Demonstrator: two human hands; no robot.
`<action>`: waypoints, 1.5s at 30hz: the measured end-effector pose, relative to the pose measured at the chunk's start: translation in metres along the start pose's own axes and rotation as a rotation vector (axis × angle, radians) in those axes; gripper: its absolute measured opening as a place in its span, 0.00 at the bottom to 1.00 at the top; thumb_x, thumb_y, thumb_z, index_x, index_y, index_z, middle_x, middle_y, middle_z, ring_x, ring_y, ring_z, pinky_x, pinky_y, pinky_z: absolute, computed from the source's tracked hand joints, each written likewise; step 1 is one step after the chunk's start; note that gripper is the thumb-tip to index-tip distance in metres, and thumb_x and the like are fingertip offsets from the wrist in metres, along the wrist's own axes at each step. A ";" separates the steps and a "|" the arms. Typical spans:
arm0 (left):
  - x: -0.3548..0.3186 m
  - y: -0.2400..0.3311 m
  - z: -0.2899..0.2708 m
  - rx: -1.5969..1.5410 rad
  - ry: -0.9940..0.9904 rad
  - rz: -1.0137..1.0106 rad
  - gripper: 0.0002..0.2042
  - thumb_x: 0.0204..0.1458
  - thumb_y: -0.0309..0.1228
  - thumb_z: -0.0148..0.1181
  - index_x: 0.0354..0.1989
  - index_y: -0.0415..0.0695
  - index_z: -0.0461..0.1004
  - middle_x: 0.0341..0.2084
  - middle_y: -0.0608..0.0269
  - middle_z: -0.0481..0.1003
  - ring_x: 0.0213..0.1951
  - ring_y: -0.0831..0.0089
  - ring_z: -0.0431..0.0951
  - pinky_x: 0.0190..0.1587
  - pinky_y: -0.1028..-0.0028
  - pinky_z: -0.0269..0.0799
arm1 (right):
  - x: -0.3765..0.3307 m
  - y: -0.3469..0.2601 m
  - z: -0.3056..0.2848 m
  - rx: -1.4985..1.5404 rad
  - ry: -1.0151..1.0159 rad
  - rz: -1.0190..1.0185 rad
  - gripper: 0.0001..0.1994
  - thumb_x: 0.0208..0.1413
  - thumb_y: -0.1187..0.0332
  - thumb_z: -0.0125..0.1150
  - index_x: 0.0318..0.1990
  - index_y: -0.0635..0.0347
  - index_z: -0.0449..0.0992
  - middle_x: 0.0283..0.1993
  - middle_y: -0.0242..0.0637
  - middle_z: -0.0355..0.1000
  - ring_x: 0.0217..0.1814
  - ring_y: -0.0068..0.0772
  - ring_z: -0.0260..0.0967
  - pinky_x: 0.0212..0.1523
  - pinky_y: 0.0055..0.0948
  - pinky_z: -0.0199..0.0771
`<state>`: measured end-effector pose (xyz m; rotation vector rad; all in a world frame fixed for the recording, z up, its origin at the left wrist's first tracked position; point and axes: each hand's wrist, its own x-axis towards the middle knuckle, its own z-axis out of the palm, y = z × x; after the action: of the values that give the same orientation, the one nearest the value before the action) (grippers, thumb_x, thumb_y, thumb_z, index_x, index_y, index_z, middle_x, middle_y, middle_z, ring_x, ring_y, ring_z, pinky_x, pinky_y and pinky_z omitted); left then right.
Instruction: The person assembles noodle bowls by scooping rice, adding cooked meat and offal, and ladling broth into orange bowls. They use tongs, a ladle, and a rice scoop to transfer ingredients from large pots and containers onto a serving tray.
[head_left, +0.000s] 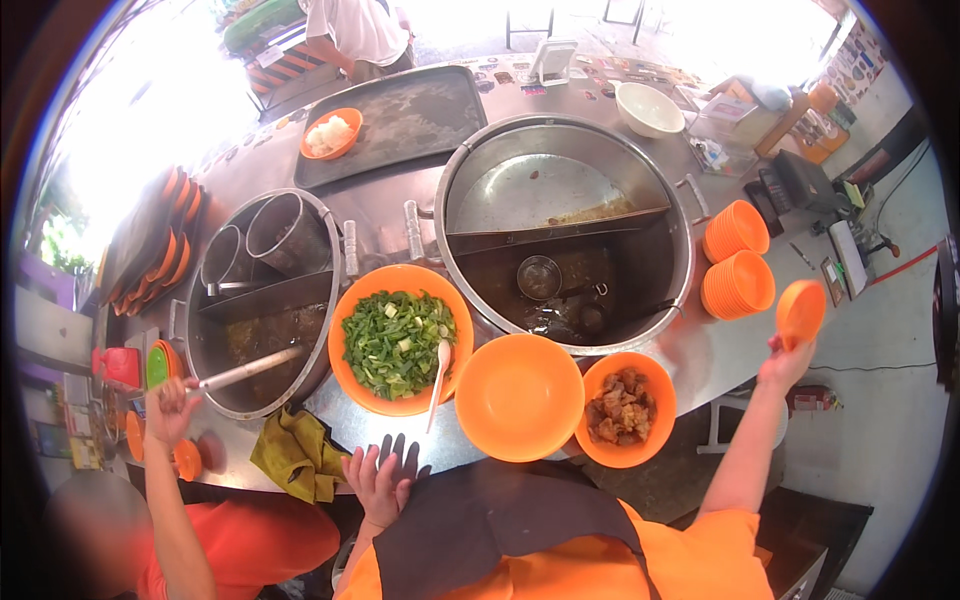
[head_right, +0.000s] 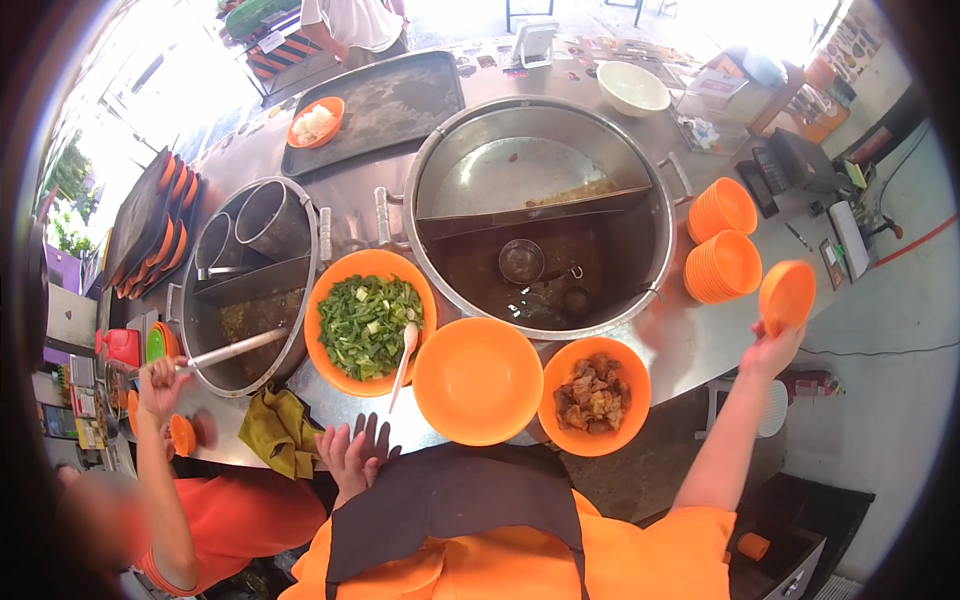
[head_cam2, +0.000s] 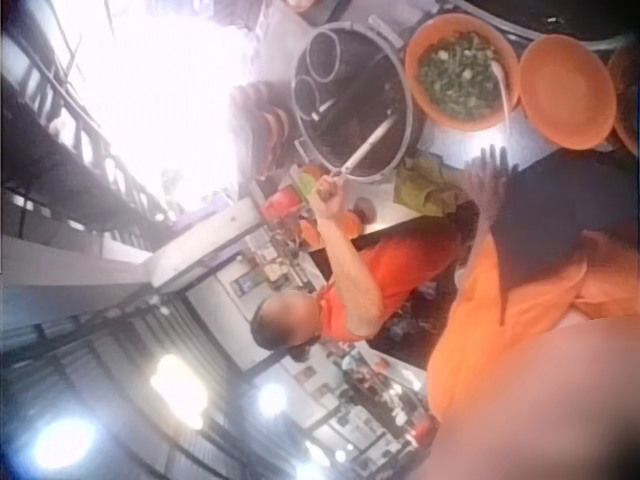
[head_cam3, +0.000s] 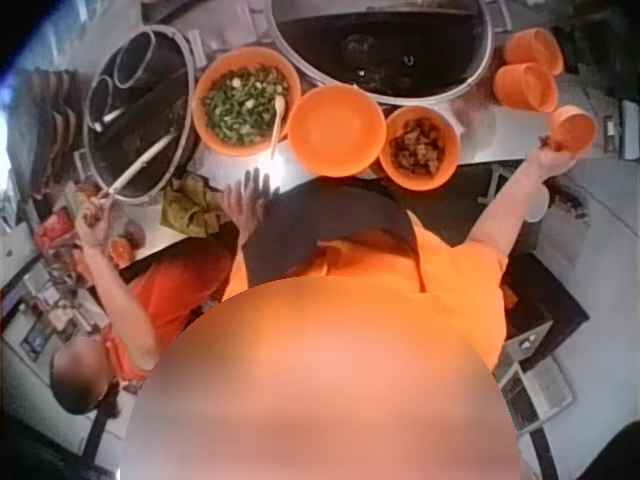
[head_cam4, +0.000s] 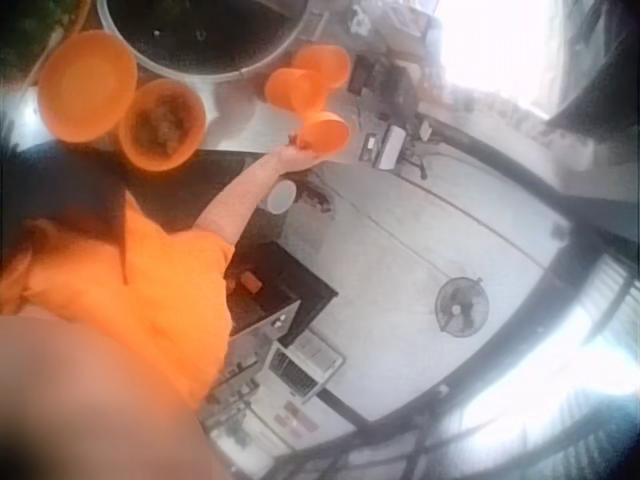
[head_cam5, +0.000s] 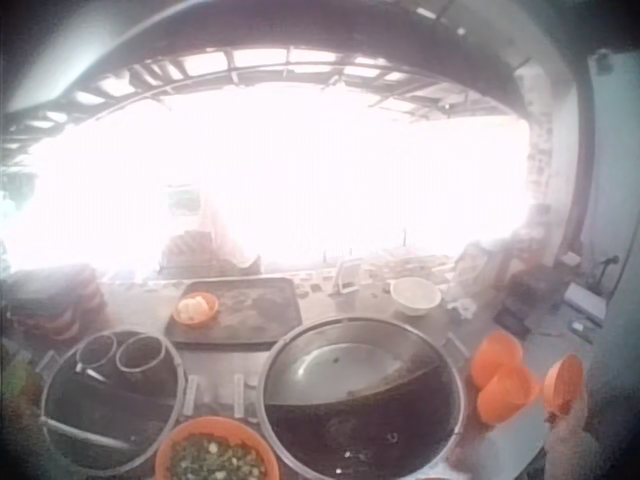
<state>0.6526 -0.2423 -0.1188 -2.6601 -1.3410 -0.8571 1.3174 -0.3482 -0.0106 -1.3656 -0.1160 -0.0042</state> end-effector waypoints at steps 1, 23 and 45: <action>-0.001 0.002 0.005 -0.015 -0.002 -0.013 0.20 0.62 0.47 0.47 0.54 0.46 0.71 0.58 0.51 0.66 0.64 0.48 0.60 0.68 0.46 0.44 | -0.012 0.012 -0.007 0.029 0.043 -0.021 0.19 0.58 0.62 0.46 0.56 0.55 0.65 0.56 0.38 0.66 0.49 0.33 0.69 0.37 0.33 0.71; 0.004 -0.002 0.019 0.018 -0.114 -0.019 0.22 0.59 0.50 0.49 0.53 0.48 0.73 0.59 0.54 0.68 0.63 0.51 0.61 0.68 0.47 0.42 | -0.057 0.121 -0.020 -0.263 0.338 -0.270 0.25 0.64 0.57 0.45 0.59 0.71 0.62 0.58 0.48 0.63 0.60 0.42 0.63 0.61 0.37 0.62; 0.003 -0.001 0.019 0.014 -0.117 -0.031 0.20 0.57 0.49 0.52 0.51 0.49 0.74 0.58 0.56 0.69 0.63 0.52 0.62 0.68 0.47 0.41 | -0.059 0.049 -0.013 0.439 0.356 0.163 0.20 0.63 0.53 0.43 0.49 0.59 0.72 0.41 0.36 0.73 0.34 0.27 0.69 0.33 0.24 0.69</action>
<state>0.6619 -0.2336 -0.1336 -2.7242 -1.4102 -0.7012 1.2628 -0.3547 -0.0663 -0.9149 0.2805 -0.0808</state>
